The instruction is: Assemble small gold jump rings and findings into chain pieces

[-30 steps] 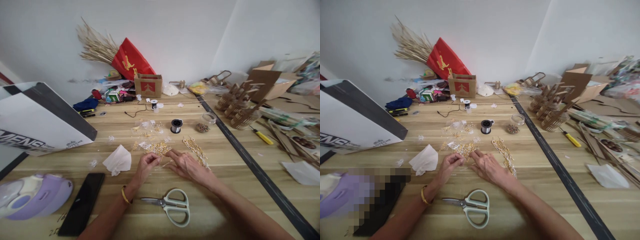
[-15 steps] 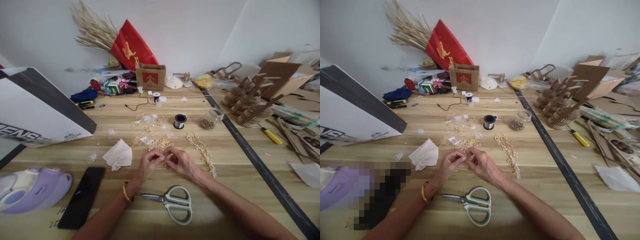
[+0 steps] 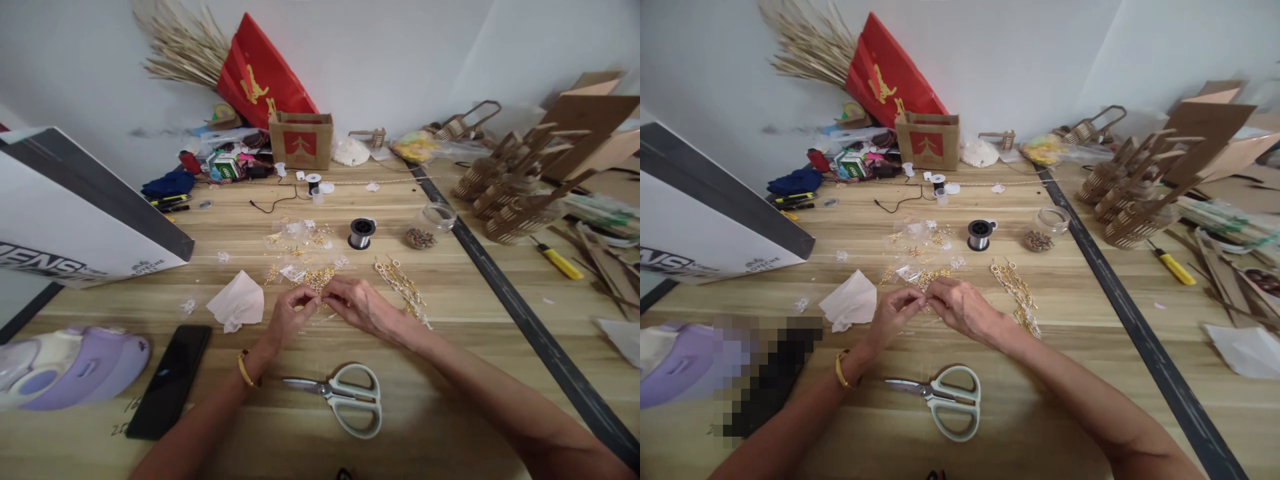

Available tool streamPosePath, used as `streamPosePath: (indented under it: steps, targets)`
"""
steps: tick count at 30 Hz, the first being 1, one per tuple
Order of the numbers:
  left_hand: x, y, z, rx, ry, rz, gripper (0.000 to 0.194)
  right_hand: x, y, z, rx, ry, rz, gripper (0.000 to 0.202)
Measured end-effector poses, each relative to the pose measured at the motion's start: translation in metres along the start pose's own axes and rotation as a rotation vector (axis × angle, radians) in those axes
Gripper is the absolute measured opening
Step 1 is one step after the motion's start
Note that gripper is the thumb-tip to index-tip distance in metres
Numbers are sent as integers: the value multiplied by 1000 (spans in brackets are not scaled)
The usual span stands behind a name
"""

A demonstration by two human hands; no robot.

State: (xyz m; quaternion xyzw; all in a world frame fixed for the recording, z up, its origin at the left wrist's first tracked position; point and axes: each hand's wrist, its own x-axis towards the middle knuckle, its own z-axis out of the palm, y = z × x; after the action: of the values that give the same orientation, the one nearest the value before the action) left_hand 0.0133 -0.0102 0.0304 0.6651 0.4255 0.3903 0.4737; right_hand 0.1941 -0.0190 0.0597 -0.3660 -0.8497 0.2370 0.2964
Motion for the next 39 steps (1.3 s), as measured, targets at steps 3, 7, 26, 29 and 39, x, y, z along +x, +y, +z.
streamPosePath:
  steps: [3, 7, 26, 29, 39]
  targets:
    - [-2, -3, -1, 42, 23, -20, 15, -2, 8, 13, 2, 64, -24, 11]
    - [-10, -8, -3, 115, 76, -22, 14, -12, 23, 35, -50, 137, -115, 13]
    - [-20, -11, -24, 747, -373, 211, 12, -18, 37, 52, -147, 47, -259, 16]
    - [-20, -15, -23, 757, -370, 212, 14, -18, 37, 51, -128, 37, -258, 14]
    - [-22, -26, -22, 771, -351, 251, 12, -18, 41, 56, -108, 17, -280, 12]
